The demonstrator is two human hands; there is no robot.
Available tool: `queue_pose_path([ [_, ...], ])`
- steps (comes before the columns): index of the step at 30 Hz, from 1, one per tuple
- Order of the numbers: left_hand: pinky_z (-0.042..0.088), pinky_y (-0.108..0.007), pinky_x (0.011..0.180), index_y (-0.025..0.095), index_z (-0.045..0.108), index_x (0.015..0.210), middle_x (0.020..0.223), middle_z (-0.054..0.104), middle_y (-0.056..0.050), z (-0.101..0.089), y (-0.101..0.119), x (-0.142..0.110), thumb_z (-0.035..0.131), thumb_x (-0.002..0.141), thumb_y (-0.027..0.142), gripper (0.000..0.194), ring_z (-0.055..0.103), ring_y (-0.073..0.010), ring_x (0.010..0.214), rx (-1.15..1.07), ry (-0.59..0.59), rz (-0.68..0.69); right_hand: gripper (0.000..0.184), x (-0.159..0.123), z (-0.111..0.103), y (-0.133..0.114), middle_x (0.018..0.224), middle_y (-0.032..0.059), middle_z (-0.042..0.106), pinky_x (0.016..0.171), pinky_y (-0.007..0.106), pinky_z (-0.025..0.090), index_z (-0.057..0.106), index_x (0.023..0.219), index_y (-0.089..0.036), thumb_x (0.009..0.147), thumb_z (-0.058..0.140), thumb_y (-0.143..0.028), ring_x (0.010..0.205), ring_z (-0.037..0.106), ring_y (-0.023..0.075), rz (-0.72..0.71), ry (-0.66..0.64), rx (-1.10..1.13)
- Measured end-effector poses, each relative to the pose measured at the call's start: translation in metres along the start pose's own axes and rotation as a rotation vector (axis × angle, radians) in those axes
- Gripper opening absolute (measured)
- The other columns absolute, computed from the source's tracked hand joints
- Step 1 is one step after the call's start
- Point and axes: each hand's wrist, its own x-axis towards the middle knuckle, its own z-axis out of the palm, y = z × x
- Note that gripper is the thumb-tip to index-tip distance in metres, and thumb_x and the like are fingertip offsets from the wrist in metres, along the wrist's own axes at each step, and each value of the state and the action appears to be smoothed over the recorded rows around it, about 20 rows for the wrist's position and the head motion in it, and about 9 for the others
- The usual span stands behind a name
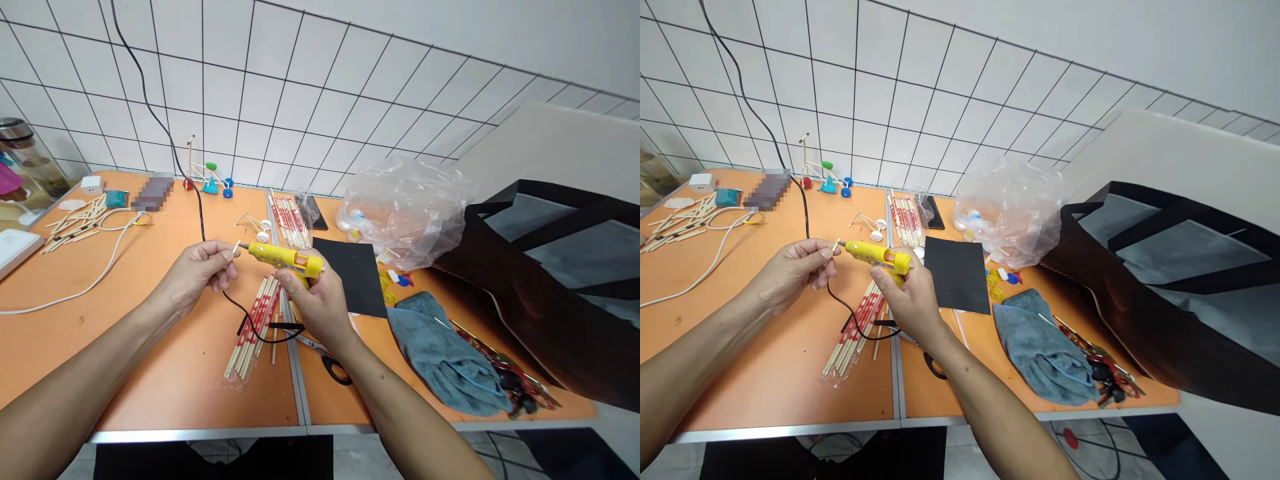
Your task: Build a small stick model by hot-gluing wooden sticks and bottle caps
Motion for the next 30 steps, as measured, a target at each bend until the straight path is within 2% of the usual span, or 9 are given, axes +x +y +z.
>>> queue_pose_path([
  [13, 0.043, -0.021, 0.045, 0.016, 0.075, 0.080, 0.061, 0.070, -0.001, -0.0007, -0.0003, -0.0002, 0.091, 0.070, 0.037, 0.028, 0.057, -0.0095, 0.046, -0.005, -0.011, -0.002, 0.028, 0.0008, 0.0003, 0.0011, 0.076, -0.0022, 0.059, 0.061, 0.032, 0.046, 0.058, 0.098, -0.026, 0.090, 0.073, -0.049, 0.061, 0.051, 0.0172, -0.008, -0.001, 0.009],
  [18, 0.043, -0.020, 0.044, 0.016, 0.074, 0.077, 0.060, 0.071, -0.001, 0.0006, 0.0000, -0.0003, 0.093, 0.067, 0.039, 0.031, 0.057, -0.0091, 0.045, -0.008, -0.013, -0.004, 0.026, 0.0006, -0.0004, 0.0014, 0.080, -0.0007, 0.063, 0.064, 0.033, 0.049, 0.057, 0.094, -0.025, 0.091, 0.072, -0.046, 0.066, 0.056, 0.0179, -0.015, 0.011, -0.005],
  [30, 0.043, -0.019, 0.043, 0.016, 0.075, 0.076, 0.059, 0.071, 0.000, 0.0012, 0.0014, -0.0009, 0.096, 0.061, 0.040, 0.035, 0.057, -0.0086, 0.043, -0.011, -0.004, -0.007, 0.025, 0.0013, -0.0001, 0.0008, 0.080, -0.0006, 0.063, 0.066, 0.034, 0.049, 0.056, 0.094, -0.025, 0.090, 0.071, -0.043, 0.069, 0.056, 0.0179, -0.011, 0.016, -0.001],
])
